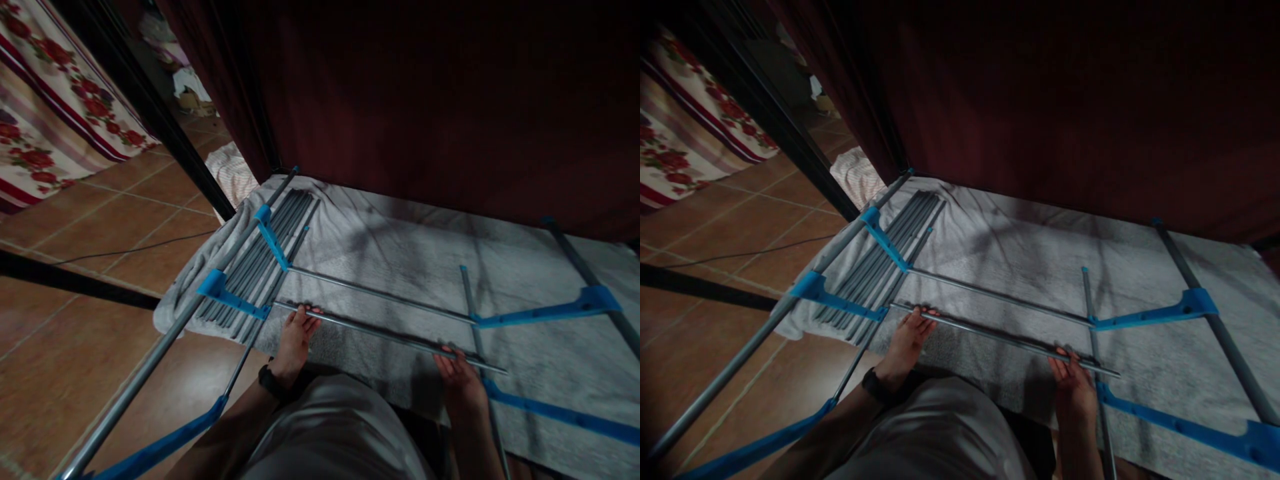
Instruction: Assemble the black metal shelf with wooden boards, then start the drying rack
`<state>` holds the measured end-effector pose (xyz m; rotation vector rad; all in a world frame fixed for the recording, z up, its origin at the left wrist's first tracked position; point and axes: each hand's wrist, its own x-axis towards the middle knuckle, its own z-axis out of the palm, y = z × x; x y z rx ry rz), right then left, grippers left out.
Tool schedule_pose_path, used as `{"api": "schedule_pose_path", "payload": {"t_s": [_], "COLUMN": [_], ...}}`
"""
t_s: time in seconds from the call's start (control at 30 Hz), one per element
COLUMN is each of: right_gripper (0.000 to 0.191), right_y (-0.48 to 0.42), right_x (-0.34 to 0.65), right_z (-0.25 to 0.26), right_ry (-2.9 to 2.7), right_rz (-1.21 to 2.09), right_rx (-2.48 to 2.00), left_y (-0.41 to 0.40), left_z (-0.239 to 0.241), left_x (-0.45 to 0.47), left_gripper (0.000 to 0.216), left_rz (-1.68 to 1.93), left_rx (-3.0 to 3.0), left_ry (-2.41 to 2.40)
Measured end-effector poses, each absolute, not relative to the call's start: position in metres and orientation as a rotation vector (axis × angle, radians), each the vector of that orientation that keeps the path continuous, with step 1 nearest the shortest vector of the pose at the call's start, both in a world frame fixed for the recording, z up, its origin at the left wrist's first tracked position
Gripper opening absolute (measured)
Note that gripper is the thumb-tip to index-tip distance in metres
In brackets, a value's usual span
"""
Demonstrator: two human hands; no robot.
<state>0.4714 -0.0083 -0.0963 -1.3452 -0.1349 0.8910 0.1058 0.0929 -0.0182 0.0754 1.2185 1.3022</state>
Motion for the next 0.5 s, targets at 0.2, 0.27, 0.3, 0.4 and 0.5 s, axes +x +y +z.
{"api": "schedule_pose_path", "payload": {"t_s": [0.2,0.27,0.3,0.4,0.5], "right_gripper": [0.027,0.026,0.026,0.029,0.029], "right_y": [-0.0090,-0.0090,-0.0089,-0.0082,-0.0089], "right_x": [0.4724,0.4719,0.4717,0.4718,0.4749], "right_z": [-0.1006,-0.1009,-0.1008,-0.1014,-0.1055], "right_ry": [-0.086,-0.088,-0.086,-0.066,-0.071], "right_rz": [0.883,0.878,0.873,0.870,0.865], "right_rx": [-1.365,-1.376,-1.382,-1.391,-1.377], "left_y": [0.0937,0.0935,0.0934,0.0928,0.0928], "left_z": [-0.0175,-0.0165,-0.0161,-0.0152,-0.0150], "left_x": [0.1068,0.1073,0.1076,0.1087,0.1106], "left_gripper": [0.017,0.017,0.016,0.017,0.017], "left_rz": [1.299,1.298,1.295,1.277,1.265], "left_rx": [0.052,0.052,0.056,0.073,0.073], "left_ry": [1.234,1.241,1.240,1.230,1.238]}}
